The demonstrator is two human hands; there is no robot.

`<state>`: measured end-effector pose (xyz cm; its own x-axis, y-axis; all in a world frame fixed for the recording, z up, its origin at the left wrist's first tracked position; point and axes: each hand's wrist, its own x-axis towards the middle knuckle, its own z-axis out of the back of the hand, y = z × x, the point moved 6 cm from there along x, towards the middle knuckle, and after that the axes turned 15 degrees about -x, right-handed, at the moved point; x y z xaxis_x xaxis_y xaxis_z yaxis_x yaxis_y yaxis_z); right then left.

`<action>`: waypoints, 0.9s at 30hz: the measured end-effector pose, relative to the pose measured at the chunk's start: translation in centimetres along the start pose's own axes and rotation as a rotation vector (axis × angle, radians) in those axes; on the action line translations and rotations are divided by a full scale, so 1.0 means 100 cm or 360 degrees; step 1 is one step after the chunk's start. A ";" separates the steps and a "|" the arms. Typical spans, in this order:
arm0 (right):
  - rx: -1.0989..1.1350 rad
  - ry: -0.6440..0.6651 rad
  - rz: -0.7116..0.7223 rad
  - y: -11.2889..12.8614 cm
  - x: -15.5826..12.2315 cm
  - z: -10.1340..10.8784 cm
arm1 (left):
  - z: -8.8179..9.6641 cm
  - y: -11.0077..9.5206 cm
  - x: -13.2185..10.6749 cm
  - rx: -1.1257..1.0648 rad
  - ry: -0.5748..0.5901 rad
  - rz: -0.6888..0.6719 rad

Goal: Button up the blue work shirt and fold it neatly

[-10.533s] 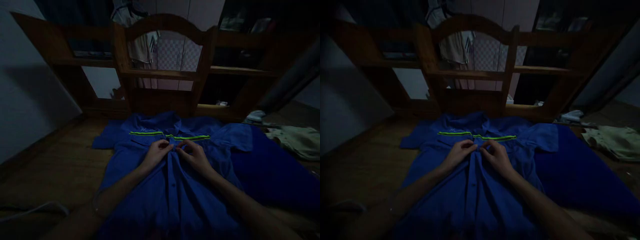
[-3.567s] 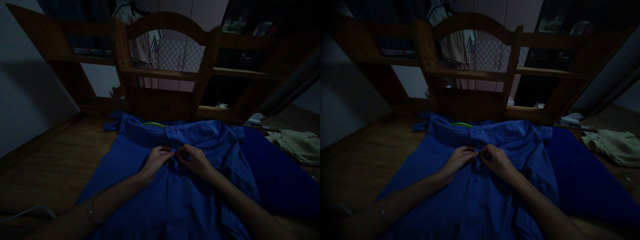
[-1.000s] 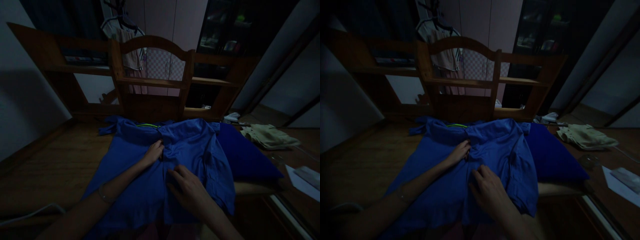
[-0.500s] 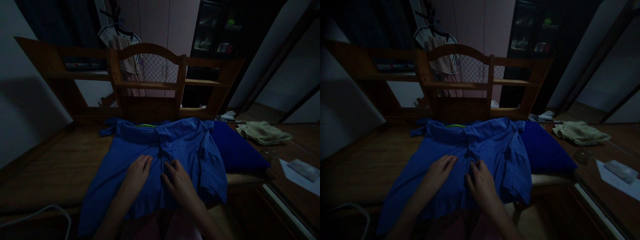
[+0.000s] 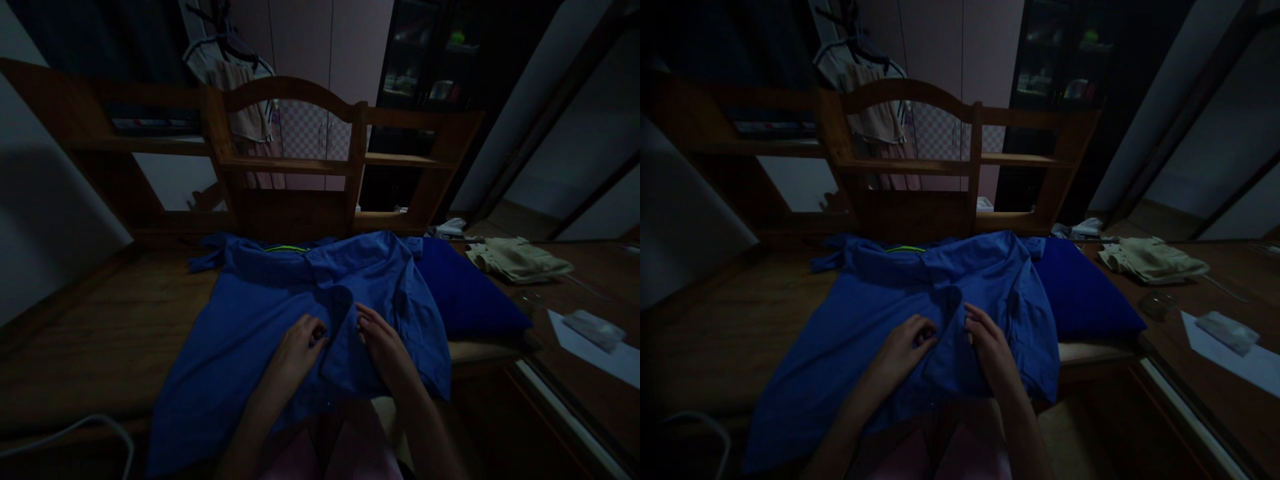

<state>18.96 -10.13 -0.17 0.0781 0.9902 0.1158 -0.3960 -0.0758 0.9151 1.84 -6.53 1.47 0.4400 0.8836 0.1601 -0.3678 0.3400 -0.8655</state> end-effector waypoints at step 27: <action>-0.0029 -0.0072 -0.0081 0.007 -0.001 -0.019 | -0.030 0.012 -0.010 -0.0855 -0.0540 0.0270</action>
<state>16.96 -10.05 -0.25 0.1398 0.9863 0.0873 -0.4071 -0.0231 0.9131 3.40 -7.98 -1.09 0.0965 0.9932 0.0654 0.0895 0.0568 -0.9944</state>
